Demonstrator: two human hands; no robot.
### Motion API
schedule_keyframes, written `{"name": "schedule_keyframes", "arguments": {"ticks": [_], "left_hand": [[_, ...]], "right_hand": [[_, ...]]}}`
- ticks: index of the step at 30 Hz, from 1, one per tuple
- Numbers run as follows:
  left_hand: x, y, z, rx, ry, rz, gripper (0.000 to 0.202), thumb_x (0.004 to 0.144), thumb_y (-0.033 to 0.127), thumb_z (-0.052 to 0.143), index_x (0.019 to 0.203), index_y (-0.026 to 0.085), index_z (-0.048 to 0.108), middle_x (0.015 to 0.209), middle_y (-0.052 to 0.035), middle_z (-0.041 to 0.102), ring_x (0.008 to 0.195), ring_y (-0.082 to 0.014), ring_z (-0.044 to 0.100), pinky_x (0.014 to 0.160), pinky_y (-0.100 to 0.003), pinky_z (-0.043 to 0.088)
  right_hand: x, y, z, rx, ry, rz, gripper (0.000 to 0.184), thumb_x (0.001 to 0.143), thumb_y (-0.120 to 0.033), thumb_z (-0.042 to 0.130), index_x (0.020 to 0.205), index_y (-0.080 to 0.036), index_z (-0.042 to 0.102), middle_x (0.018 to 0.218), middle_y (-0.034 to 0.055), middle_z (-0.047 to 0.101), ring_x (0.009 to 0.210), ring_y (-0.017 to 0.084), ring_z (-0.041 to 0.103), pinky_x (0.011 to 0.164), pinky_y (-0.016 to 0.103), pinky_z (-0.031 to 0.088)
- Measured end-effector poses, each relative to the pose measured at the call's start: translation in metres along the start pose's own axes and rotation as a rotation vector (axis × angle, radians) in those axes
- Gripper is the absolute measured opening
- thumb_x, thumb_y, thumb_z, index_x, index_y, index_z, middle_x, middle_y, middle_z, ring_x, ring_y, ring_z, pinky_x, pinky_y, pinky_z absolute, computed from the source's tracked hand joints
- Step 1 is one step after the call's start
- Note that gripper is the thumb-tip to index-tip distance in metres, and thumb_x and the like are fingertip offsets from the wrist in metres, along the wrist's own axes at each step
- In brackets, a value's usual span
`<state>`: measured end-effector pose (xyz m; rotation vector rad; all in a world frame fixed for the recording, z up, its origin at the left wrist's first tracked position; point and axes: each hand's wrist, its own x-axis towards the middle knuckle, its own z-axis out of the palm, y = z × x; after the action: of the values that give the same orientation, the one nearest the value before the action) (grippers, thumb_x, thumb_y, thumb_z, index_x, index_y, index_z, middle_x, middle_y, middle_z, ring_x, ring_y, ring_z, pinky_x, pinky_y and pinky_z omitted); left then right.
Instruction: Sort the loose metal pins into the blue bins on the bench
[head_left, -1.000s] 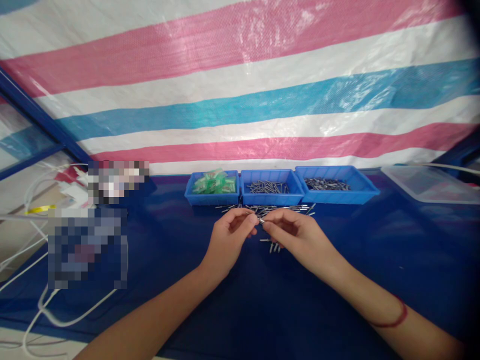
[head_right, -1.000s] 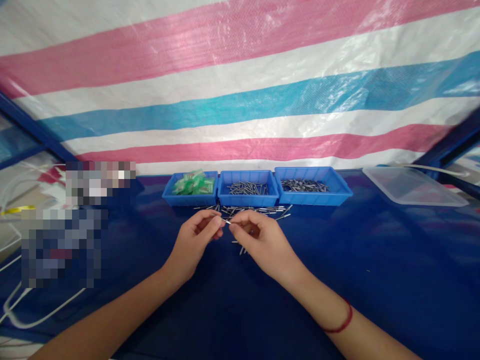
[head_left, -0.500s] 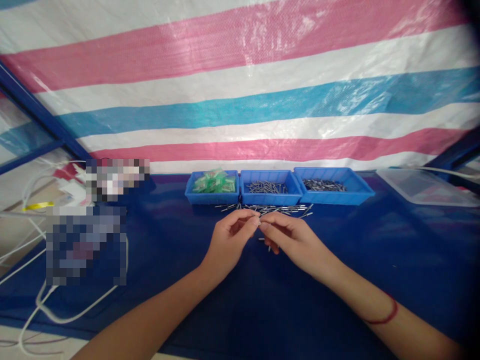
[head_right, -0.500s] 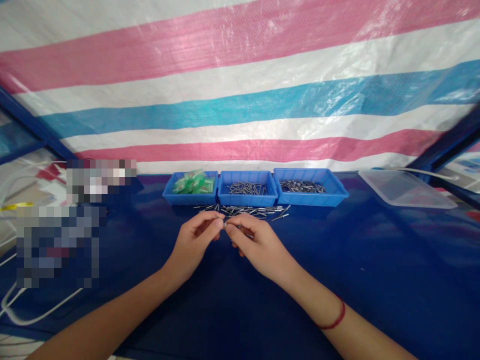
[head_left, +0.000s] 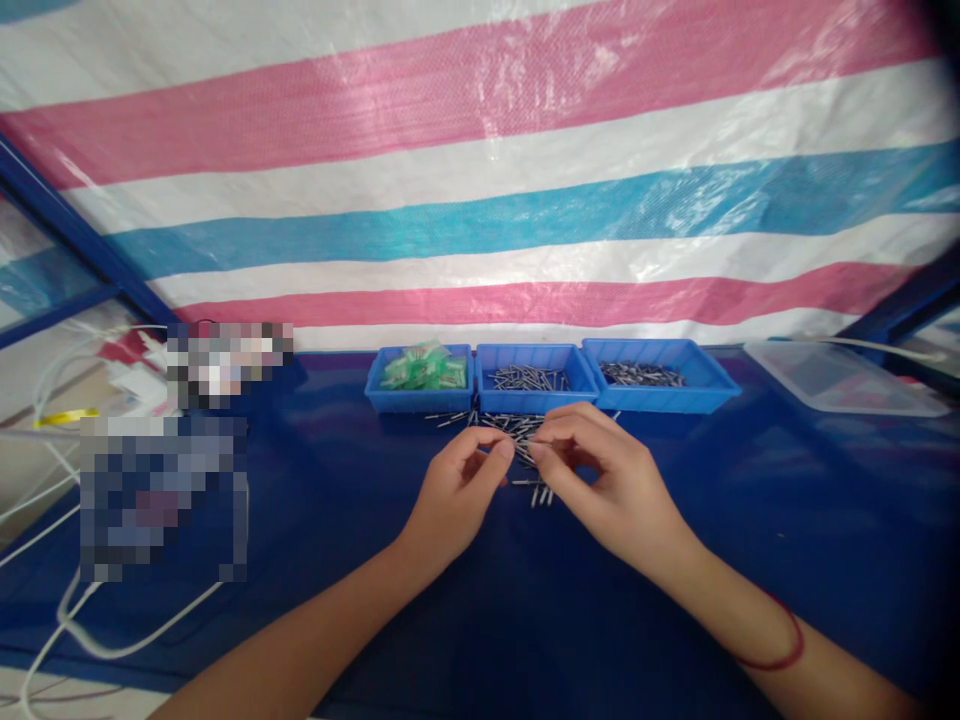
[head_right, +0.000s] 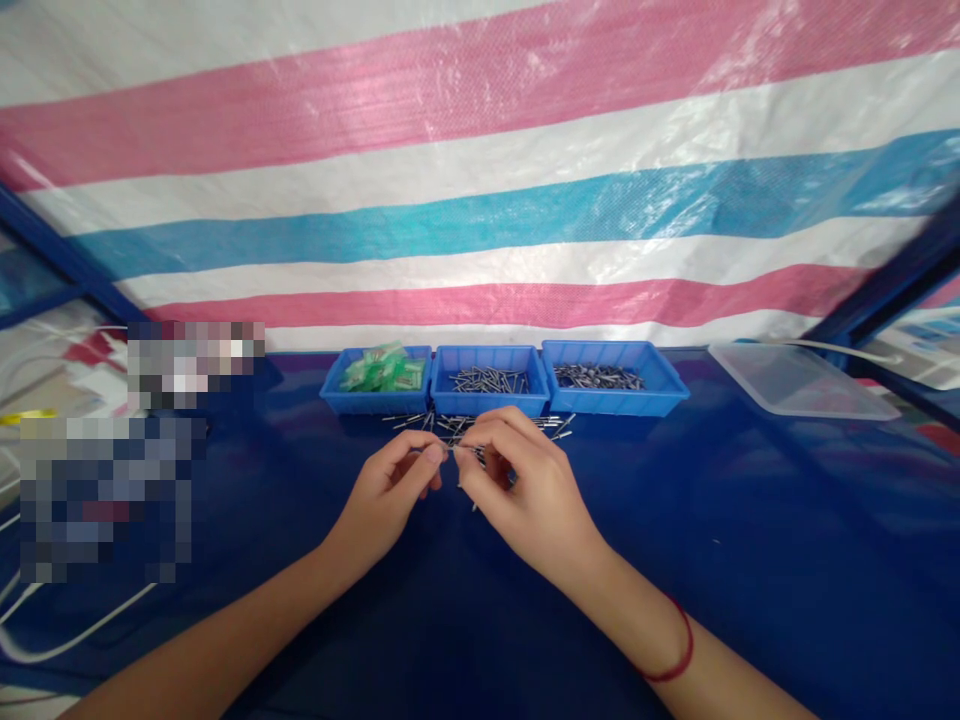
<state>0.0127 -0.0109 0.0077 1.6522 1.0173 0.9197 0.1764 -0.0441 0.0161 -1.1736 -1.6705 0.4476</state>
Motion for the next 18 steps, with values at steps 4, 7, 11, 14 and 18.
{"name": "schedule_keyframes", "arguments": {"ticks": [4, 7, 11, 14, 18], "left_hand": [[-0.001, 0.0, -0.001, 0.191, -0.073, 0.012, 0.031, 0.092, 0.04, 0.046, 0.1, 0.017, 0.064, 0.079, -0.0006, 0.064, 0.064, -0.0113, 0.054, 0.061, -0.023, 0.043], [-0.001, -0.004, -0.001, 0.448, -0.122, 0.169, 0.029, 0.091, 0.037, 0.05, 0.111, 0.02, 0.062, 0.09, -0.0022, 0.066, 0.077, -0.0148, 0.057, 0.075, -0.028, 0.044], [0.0, -0.012, 0.003, 0.778, -0.182, 0.38, 0.034, 0.089, 0.043, 0.053, 0.115, 0.024, 0.063, 0.112, -0.0047, 0.062, 0.1, -0.0224, 0.053, 0.087, -0.037, 0.04], [0.001, -0.016, 0.007, 0.912, -0.218, 0.395, 0.034, 0.089, 0.047, 0.052, 0.113, 0.026, 0.063, 0.113, -0.0031, 0.062, 0.1, -0.0229, 0.053, 0.081, -0.037, 0.039], [0.003, -0.018, 0.006, 1.0, -0.248, 0.391, 0.024, 0.094, 0.037, 0.045, 0.105, 0.026, 0.064, 0.106, -0.0006, 0.064, 0.093, -0.0194, 0.054, 0.075, -0.034, 0.037]], "right_hand": [[0.01, 0.01, -0.015, -0.153, 0.057, -0.058, 0.014, 0.088, -0.026, 0.055, 0.076, -0.021, 0.061, 0.082, 0.0038, 0.061, 0.07, 0.016, 0.057, 0.062, 0.029, 0.044], [0.021, 0.034, -0.037, -0.311, 0.272, -0.044, 0.017, 0.087, -0.032, 0.056, 0.078, -0.02, 0.064, 0.083, 0.0053, 0.063, 0.065, 0.016, 0.054, 0.062, 0.031, 0.043], [0.031, 0.075, -0.063, -0.64, 0.417, -0.006, 0.026, 0.087, -0.038, 0.054, 0.091, -0.017, 0.07, 0.087, 0.0107, 0.065, 0.075, 0.022, 0.058, 0.071, 0.036, 0.046], [0.031, 0.094, -0.067, -0.79, 0.393, 0.019, 0.036, 0.087, -0.041, 0.053, 0.104, -0.012, 0.069, 0.096, 0.0175, 0.063, 0.093, 0.03, 0.058, 0.084, 0.044, 0.045], [0.028, 0.098, -0.058, -0.812, 0.281, -0.012, 0.034, 0.086, -0.04, 0.052, 0.104, -0.015, 0.068, 0.096, 0.0151, 0.065, 0.094, 0.03, 0.059, 0.084, 0.044, 0.044]]}}
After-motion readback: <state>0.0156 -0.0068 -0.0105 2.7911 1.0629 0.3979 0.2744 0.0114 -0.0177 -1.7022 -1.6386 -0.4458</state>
